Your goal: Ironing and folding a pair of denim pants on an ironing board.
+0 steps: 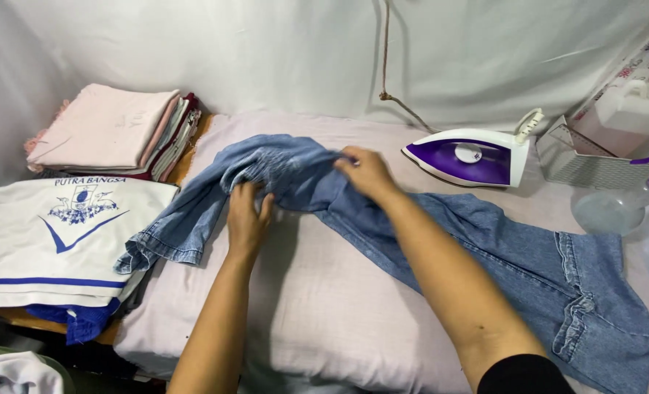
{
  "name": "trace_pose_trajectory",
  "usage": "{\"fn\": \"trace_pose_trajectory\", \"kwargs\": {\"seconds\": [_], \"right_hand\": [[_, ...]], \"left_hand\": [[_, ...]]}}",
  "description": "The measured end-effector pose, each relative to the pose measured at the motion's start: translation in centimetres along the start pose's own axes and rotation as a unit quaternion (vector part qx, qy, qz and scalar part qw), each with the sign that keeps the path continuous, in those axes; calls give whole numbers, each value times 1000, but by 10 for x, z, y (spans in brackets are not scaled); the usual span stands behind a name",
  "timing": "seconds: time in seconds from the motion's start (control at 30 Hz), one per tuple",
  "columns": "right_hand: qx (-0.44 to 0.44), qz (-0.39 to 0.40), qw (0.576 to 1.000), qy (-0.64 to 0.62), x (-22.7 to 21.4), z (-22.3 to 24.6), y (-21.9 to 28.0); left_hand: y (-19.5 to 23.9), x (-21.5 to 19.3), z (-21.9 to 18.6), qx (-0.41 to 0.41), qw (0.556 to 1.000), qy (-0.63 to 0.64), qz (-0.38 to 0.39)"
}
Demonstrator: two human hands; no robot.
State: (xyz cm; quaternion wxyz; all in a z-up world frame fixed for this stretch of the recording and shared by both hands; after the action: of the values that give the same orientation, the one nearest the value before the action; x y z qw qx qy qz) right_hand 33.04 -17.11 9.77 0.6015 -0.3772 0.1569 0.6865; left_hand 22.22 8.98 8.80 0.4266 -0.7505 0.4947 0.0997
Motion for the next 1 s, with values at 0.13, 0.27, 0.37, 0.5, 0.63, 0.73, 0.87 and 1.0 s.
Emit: {"fn": "trace_pose_trajectory", "kwargs": {"seconds": [0.13, 0.27, 0.37, 0.5, 0.63, 0.73, 0.87, 1.0], "right_hand": [[77, -30, 995, 48, -26, -19, 17], [-92, -130, 984, 76, -54, 22, 85], [-86, -37, 989, 118, -45, 35, 137], [-144, 22, 975, 167, -35, 58, 190], [-178, -7, 965, 192, -16, 40, 219], [-136, 0, 971, 195, -17, 41, 225], [-144, -40, 957, 250, -18, 46, 229], [-122, -37, 961, 247, -20, 35, 232]], "left_hand": [[-26, 15, -17, 106, 994, 29, -11], [-44, 9, -2, 7, 989, 145, -14], [-44, -22, 5, -1, 987, 153, -50], [-32, -64, 8, -62, 989, 130, -23], [1, -86, 41, -113, 974, 184, 60], [33, -88, 91, -164, 939, 279, 121], [56, -88, 99, -224, 889, 375, 139], [72, -87, 64, -294, 867, 323, 238]]}}
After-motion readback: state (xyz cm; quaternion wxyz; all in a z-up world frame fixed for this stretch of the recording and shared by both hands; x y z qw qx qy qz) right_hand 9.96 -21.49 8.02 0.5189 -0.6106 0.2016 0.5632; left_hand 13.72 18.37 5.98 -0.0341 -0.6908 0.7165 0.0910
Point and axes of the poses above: each hand's wrist, its own y-axis away from the middle knuckle, its own x-axis out of the palm, z = x × y, the point moved 8 cm from there along -y, towards the middle knuckle, and after that the axes turned 9 degrees about y, right-handed, at the moved point
